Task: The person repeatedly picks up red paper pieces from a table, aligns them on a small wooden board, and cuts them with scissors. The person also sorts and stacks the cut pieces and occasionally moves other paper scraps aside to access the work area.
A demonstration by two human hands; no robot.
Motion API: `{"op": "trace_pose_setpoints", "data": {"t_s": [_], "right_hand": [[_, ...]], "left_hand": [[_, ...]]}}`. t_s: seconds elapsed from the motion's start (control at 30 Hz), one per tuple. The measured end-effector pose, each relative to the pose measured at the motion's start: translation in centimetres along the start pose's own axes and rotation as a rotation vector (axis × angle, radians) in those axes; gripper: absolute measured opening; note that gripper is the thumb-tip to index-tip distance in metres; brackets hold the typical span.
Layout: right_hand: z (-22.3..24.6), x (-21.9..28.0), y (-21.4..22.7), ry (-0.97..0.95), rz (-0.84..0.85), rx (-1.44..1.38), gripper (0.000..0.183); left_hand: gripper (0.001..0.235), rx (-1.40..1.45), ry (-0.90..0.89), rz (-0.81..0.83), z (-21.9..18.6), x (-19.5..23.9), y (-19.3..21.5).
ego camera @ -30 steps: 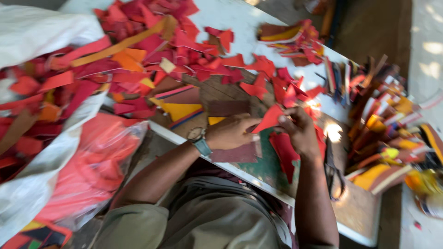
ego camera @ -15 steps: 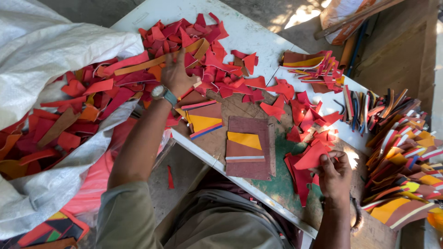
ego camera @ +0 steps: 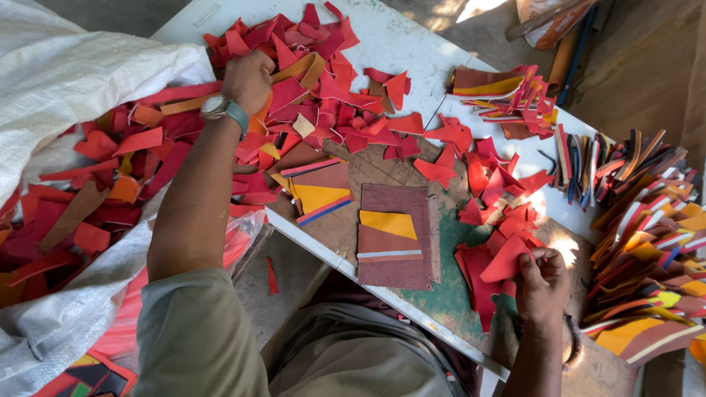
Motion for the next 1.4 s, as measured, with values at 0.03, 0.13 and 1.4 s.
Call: {"op": "trace_pose_setpoints", "data": {"t_s": [0.03,0.13,1.4], "right_hand": [[0.0,0.0,0.0,-0.024,-0.020,0.007,0.009],[0.5,0.0,-0.1,-0.081,-0.067,0.053,0.009],[1.7,2.8,11.8,-0.118,-0.253,0.701,0.026]], "left_hand": [[0.032,0.083,0.011,-0.046,0.1,0.0,0.4],[0.038,0.077,-0.071,0.037,0.0,0.7,0.8],[0.033,-0.335,-0.144,-0.138,-3.4,-8.7,-0.4]]}}
Point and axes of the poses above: each hand's wrist, its own x-axis away from the middle knuckle, its own y-axis out of the back of the hand, z = x × y, the point moved 3 cm from there along -x, towards the middle knuckle, and after that the axes turned 4 degrees about -z, right-handed, at the moved point
